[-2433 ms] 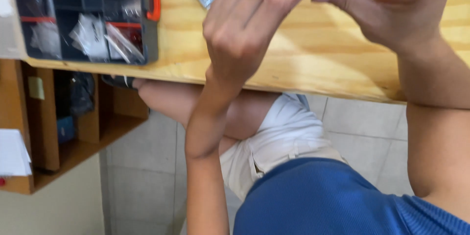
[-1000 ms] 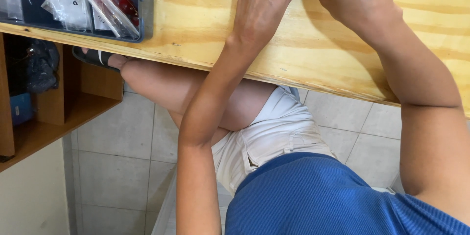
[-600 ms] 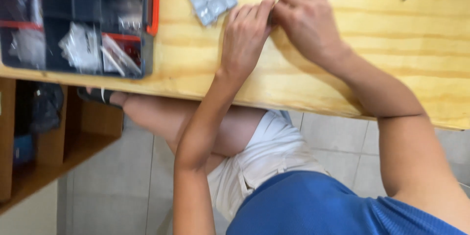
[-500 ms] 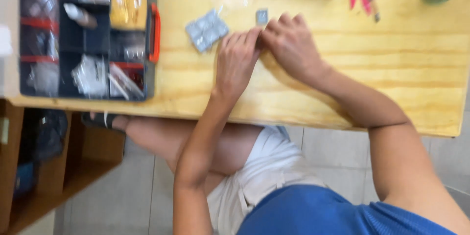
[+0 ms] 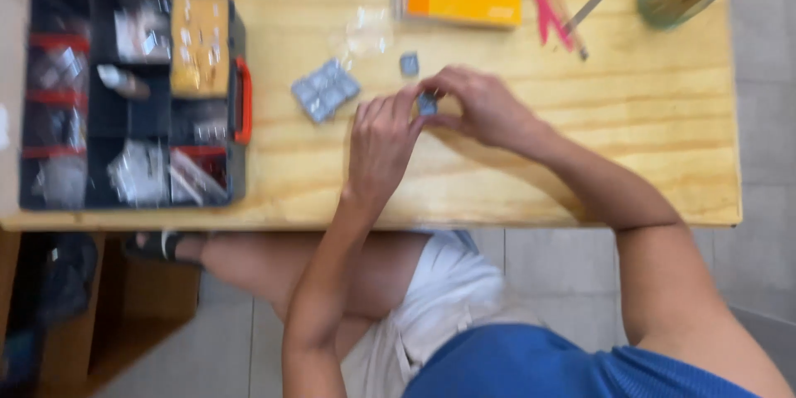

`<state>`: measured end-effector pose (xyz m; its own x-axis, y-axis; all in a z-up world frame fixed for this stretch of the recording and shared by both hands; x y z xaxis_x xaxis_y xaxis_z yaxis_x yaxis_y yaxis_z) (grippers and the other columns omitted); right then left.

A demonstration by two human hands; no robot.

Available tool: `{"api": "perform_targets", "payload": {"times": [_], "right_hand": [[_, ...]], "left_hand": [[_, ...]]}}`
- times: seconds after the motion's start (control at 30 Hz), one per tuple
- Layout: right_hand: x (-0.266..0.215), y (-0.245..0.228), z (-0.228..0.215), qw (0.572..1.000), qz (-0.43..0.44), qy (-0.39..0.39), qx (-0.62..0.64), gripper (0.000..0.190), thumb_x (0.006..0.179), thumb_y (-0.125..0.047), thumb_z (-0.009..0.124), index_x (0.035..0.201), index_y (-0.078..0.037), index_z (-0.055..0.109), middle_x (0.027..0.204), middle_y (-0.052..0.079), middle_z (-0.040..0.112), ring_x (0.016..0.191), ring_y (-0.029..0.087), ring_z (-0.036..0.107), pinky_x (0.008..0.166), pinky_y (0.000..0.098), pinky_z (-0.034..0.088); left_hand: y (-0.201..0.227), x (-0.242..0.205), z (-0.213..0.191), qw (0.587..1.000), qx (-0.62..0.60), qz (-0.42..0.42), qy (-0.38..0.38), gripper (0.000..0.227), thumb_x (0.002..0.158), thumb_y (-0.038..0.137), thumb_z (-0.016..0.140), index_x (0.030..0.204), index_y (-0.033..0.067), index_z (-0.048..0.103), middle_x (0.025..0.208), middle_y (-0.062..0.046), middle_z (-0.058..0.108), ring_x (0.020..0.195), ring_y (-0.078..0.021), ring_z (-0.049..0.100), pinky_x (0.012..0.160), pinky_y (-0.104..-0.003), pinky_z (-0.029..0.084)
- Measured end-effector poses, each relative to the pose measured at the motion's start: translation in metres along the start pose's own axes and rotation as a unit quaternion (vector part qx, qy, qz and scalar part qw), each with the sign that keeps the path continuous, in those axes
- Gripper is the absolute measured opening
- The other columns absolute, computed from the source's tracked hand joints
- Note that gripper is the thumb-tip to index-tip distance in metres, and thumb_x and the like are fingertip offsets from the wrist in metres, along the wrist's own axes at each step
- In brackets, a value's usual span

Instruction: The person sits at a wooden workbench and unpacks small plastic-wrapped electronic components, including gray and white connectors. They remove the items from their packaging, place them on the table, and handle them one by one.

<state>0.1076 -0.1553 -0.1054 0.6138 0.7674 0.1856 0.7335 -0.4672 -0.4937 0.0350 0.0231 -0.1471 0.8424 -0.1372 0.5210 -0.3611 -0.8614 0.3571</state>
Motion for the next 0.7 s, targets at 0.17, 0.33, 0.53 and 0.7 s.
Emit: {"api": "perform_targets", "payload": {"times": [0.17, 0.33, 0.53, 0.7], "right_hand": [[-0.009, 0.020, 0.001, 1.000, 0.007, 0.012, 0.010, 0.042, 0.087, -0.016, 0.092, 0.121, -0.004, 0.071, 0.105, 0.011, 0.075, 0.093, 0.022, 0.070, 0.085, 0.0350, 0.054], [0.009, 0.054, -0.012, 0.994, 0.086, 0.072, -0.003, 0.039, 0.089, 0.001, 0.097, 0.123, -0.001, 0.079, 0.107, 0.011, 0.077, 0.090, 0.018, 0.066, 0.084, 0.0315, 0.057], [0.022, 0.084, 0.001, 0.965, 0.258, 0.022, 0.037, 0.037, 0.096, -0.026, 0.099, 0.106, -0.015, 0.064, 0.104, -0.001, 0.066, 0.092, 0.014, 0.058, 0.078, 0.0303, 0.048], [0.022, 0.091, 0.001, 0.968, 0.250, 0.012, 0.021, 0.044, 0.096, -0.031, 0.101, 0.112, -0.012, 0.064, 0.109, 0.003, 0.067, 0.092, 0.016, 0.060, 0.075, 0.0318, 0.050]], "left_hand": [[0.008, -0.017, -0.017, 0.999, -0.023, -0.021, -0.024, 0.055, 0.096, 0.027, 0.077, 0.142, 0.0152, 0.051, 0.137, -0.001, 0.065, 0.116, -0.0213, 0.067, 0.099, -0.035, 0.048], [0.003, -0.037, -0.044, 0.991, -0.108, -0.073, 0.028, 0.036, 0.109, 0.027, 0.064, 0.139, 0.0095, 0.053, 0.131, -0.008, 0.068, 0.114, -0.0262, 0.068, 0.096, -0.039, 0.051], [-0.003, -0.050, -0.033, 0.982, -0.152, -0.097, 0.052, 0.031, 0.109, 0.025, 0.063, 0.133, 0.0076, 0.056, 0.124, -0.005, 0.069, 0.101, -0.0228, 0.068, 0.094, -0.039, 0.051], [-0.004, -0.050, -0.034, 0.983, -0.145, -0.100, 0.058, 0.028, 0.109, 0.024, 0.062, 0.131, 0.0079, 0.056, 0.113, -0.005, 0.068, 0.098, -0.0220, 0.067, 0.091, -0.037, 0.050]]}}
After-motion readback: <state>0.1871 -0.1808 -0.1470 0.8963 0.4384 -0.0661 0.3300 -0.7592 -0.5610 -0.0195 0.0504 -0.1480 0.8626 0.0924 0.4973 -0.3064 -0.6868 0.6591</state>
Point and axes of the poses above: each hand's wrist, its own x-axis towards the middle knuckle, its own z-axis out of the palm, y = z × x, the point moved 1 cm from there along x, towards the middle knuckle
